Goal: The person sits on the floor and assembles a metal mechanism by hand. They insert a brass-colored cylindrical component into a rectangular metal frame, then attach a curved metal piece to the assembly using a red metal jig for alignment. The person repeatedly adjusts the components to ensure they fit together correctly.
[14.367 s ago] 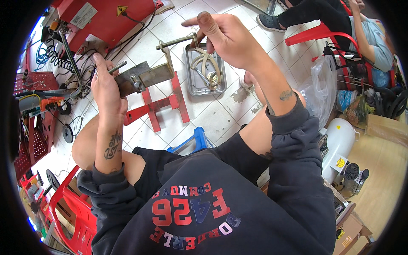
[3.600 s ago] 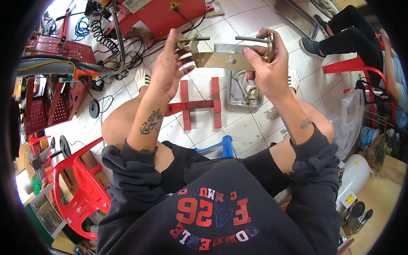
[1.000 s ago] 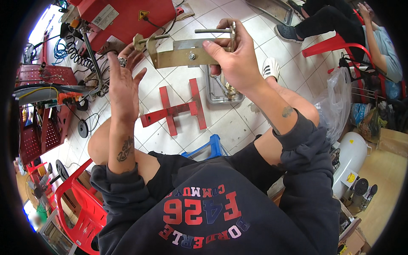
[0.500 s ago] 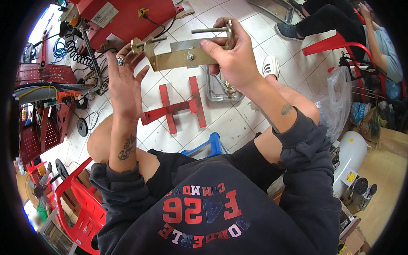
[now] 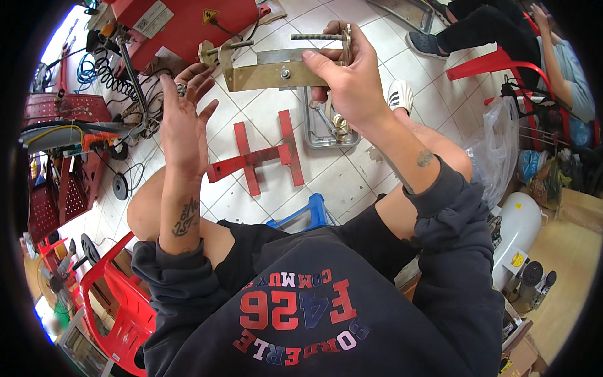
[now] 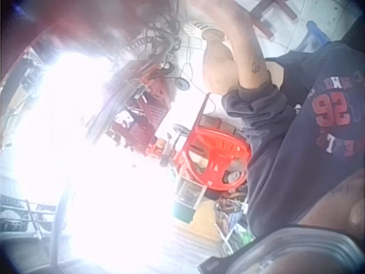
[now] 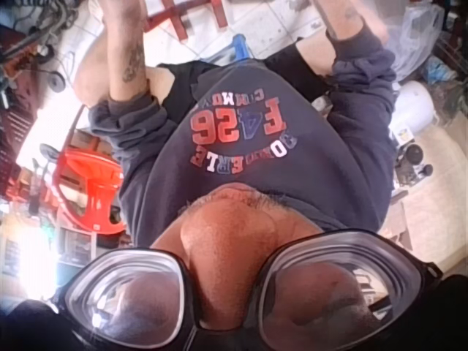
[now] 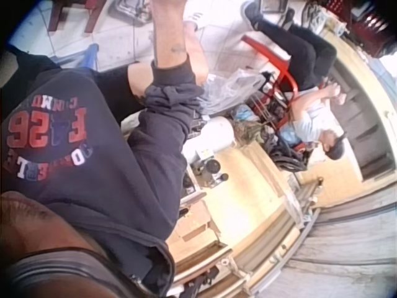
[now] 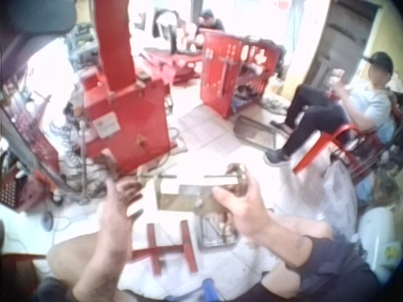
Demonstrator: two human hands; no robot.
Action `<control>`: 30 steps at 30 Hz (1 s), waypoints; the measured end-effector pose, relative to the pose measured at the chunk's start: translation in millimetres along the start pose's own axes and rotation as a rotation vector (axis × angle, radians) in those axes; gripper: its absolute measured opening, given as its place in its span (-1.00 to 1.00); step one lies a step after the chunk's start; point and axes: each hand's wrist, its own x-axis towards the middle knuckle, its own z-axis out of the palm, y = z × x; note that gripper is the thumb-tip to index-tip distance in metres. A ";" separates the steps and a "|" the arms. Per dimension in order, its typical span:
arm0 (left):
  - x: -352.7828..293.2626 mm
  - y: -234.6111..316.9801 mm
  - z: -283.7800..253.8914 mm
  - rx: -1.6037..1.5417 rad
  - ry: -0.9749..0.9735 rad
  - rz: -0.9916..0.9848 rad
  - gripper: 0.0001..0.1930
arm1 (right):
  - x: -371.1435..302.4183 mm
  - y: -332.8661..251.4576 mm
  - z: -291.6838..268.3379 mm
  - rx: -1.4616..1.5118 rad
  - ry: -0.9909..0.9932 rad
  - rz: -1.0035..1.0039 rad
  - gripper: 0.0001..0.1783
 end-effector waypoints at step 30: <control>3.0 3.0 -1.7 -0.198 -0.075 0.041 -0.29 | -1.2 3.2 -0.5 -0.074 -0.090 -0.021 -0.63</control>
